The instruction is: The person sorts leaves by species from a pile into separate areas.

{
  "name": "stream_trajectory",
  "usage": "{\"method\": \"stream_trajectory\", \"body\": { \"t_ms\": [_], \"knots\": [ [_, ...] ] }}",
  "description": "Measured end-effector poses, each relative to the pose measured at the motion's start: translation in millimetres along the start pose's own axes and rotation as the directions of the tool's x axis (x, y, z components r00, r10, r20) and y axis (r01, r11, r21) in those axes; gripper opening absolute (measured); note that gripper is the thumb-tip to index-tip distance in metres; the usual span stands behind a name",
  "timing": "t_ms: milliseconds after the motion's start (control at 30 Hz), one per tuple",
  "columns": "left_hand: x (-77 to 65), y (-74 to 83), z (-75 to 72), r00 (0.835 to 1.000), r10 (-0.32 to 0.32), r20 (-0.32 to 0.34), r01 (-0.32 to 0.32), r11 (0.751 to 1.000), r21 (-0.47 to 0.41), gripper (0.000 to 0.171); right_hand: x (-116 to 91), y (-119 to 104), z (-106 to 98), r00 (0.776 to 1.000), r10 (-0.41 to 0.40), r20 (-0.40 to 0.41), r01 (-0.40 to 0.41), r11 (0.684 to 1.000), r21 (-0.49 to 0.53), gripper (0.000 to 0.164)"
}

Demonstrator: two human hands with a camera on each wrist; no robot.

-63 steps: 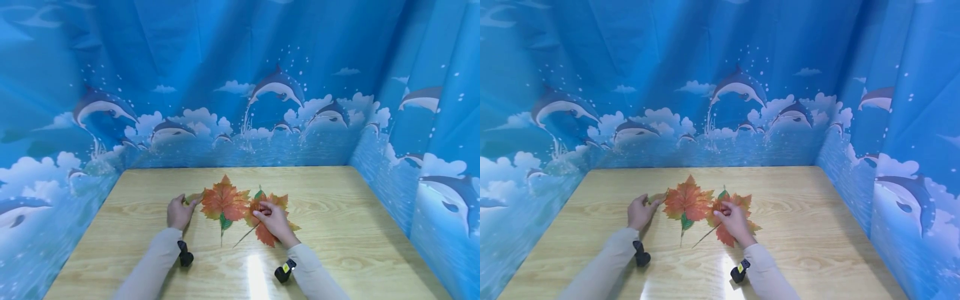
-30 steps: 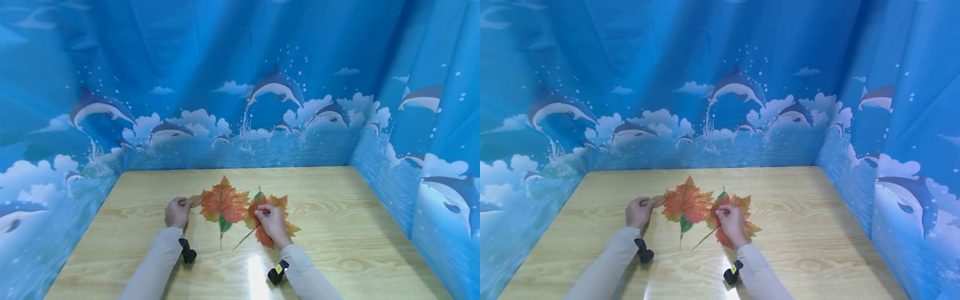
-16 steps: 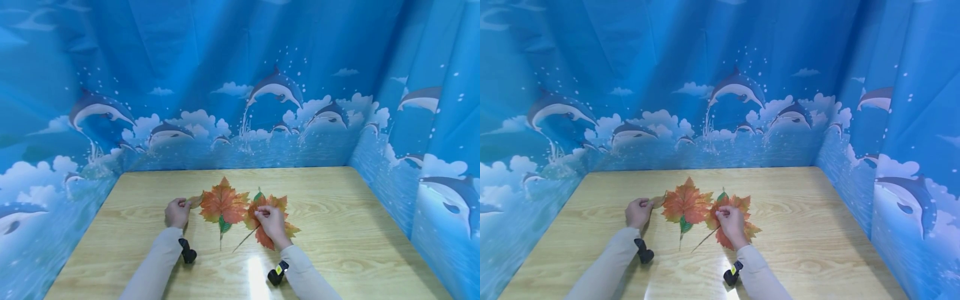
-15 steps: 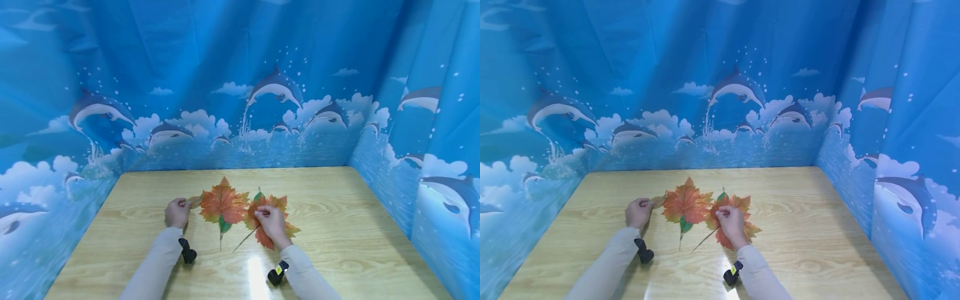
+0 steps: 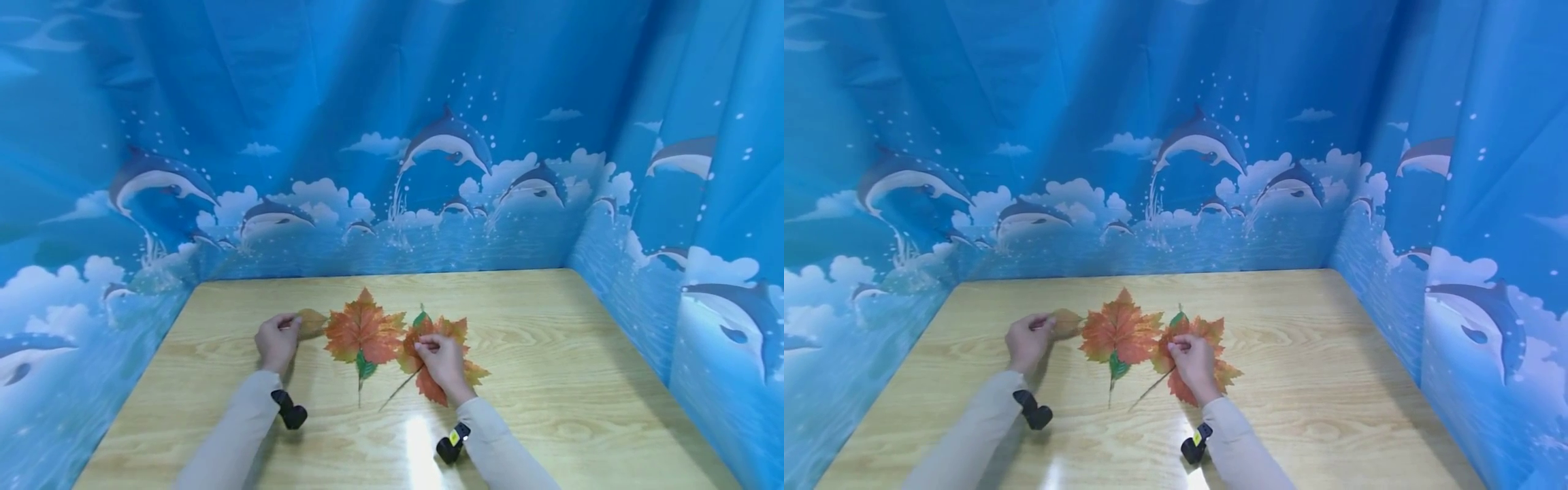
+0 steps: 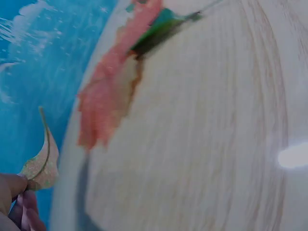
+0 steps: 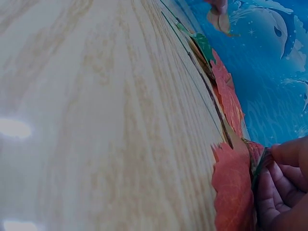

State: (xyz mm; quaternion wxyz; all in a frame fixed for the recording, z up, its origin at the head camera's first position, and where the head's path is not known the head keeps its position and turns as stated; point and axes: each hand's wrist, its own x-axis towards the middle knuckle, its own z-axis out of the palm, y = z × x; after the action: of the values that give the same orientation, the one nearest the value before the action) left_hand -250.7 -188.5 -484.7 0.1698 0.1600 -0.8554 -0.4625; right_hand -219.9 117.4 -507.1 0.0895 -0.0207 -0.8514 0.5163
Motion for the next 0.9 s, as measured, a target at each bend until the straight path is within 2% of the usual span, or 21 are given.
{"method": "stream_trajectory", "body": {
  "t_ms": [100, 267, 500, 600, 800, 900],
  "knots": [
    [0.6, 5.3, -16.6, 1.000, -0.001, 0.014, 0.001, 1.000, -0.012, 0.023, 0.3, 0.4, 0.5, 1.000, 0.000, -0.002, 0.000, 1.000, -0.001, 0.016],
    [-5.2, 9.6, -45.4, 0.996, -0.049, 0.068, 0.051, 0.998, -0.041, 0.026, 0.6, 0.1, 1.0, 1.000, 0.010, -0.007, -0.010, 1.000, -0.010, 0.016],
    [-15.1, -2.1, -73.7, 0.989, -0.103, 0.110, 0.124, 0.972, -0.197, 0.029, -0.2, 0.0, 1.5, 1.000, 0.012, -0.008, -0.013, 1.000, -0.026, 0.016],
    [-20.3, -9.4, -83.7, 0.989, -0.111, 0.102, 0.129, 0.972, -0.197, 0.030, -0.1, 0.6, 2.5, 1.000, 0.018, -0.009, -0.018, 1.000, -0.022, 0.016],
    [-33.4, -24.1, -100.0, 0.981, -0.176, 0.079, 0.184, 0.975, -0.122, 0.032, -1.0, 0.2, 2.3, 1.000, 0.014, -0.011, -0.014, 1.000, -0.012, 0.015],
    [-38.9, -32.5, -105.2, 0.977, -0.201, 0.065, 0.207, 0.971, -0.117, 0.031, -1.7, -0.4, 2.0, 1.000, 0.021, -0.012, -0.021, 1.000, 0.000, 0.015]
  ]
}}
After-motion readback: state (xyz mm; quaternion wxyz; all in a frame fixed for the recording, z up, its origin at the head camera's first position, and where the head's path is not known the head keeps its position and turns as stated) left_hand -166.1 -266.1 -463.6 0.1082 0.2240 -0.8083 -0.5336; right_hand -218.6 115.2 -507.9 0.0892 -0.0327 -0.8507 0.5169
